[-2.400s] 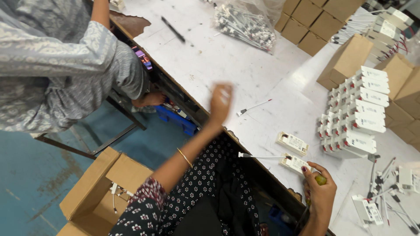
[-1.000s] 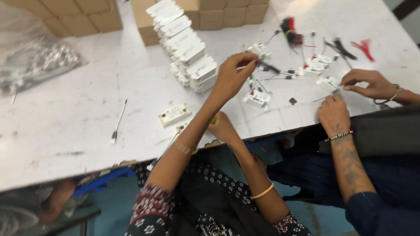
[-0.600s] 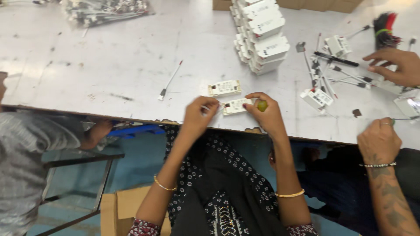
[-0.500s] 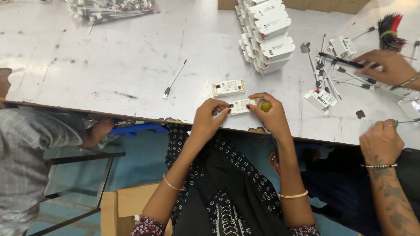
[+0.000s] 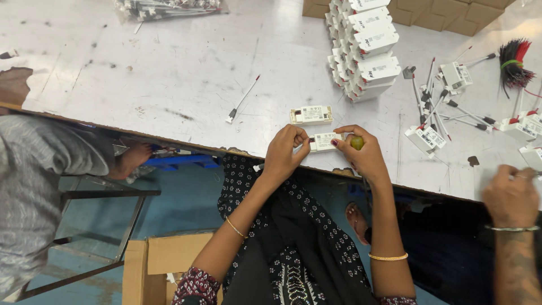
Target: The person assembles small white electrical components by inserting wires and tightening screws with a screwdriver. They handle multiple units, stacking finished items and organizing red and black wires on the table.
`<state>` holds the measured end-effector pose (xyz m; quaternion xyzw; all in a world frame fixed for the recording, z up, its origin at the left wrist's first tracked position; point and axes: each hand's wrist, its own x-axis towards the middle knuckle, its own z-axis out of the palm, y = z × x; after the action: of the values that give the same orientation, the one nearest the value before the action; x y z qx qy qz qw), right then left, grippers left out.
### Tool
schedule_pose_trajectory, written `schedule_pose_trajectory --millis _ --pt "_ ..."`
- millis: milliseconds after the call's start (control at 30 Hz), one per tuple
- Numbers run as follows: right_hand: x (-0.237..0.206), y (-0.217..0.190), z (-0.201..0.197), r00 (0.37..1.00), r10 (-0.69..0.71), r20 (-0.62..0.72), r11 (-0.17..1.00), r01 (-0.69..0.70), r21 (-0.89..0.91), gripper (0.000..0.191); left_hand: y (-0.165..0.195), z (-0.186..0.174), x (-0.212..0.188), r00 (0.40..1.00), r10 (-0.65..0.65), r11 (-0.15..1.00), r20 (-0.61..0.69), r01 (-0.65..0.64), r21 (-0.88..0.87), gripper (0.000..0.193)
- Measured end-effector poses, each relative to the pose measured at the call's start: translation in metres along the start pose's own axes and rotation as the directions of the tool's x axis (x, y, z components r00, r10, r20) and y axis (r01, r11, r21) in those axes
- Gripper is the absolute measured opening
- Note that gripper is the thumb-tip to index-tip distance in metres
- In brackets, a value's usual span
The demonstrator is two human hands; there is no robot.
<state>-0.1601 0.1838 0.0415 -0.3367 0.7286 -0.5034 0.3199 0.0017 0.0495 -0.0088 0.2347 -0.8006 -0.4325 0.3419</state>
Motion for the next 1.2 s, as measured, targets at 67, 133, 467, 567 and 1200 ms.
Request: schedule_pose_trajectory --millis 67,133,467,567,1200 --pt "0.001 -0.007 -0.003 0.999 0.026 -0.028 0.999 -0.025 0.031 0.028 0.001 0.001 0.001 1.000 0.012 1.000 -0.008 -0.012 -0.024 0.013" --pt "0.002 -0.019 -0.010 0.992 0.096 -0.077 0.987 -0.084 0.139 0.030 0.001 0.000 0.002 1.000 0.024 0.999 -0.009 -0.025 -0.026 0.013" --pt "-0.015 -0.086 -0.014 0.677 -0.476 -0.561 0.427 0.736 0.526 0.027 0.003 0.000 0.003 1.000 -0.004 1.000 0.019 0.004 0.016 0.011" --pt "-0.001 -0.089 -0.001 0.612 -0.514 -0.601 0.408 0.791 0.456 0.021 0.003 -0.001 0.003 1.000 -0.005 1.000 0.026 0.005 -0.010 0.011" --pt "0.023 -0.090 0.036 0.742 -0.478 -0.470 0.614 0.665 0.425 0.034 0.000 -0.008 0.003 0.997 -0.016 0.995 0.077 0.023 -0.094 0.010"
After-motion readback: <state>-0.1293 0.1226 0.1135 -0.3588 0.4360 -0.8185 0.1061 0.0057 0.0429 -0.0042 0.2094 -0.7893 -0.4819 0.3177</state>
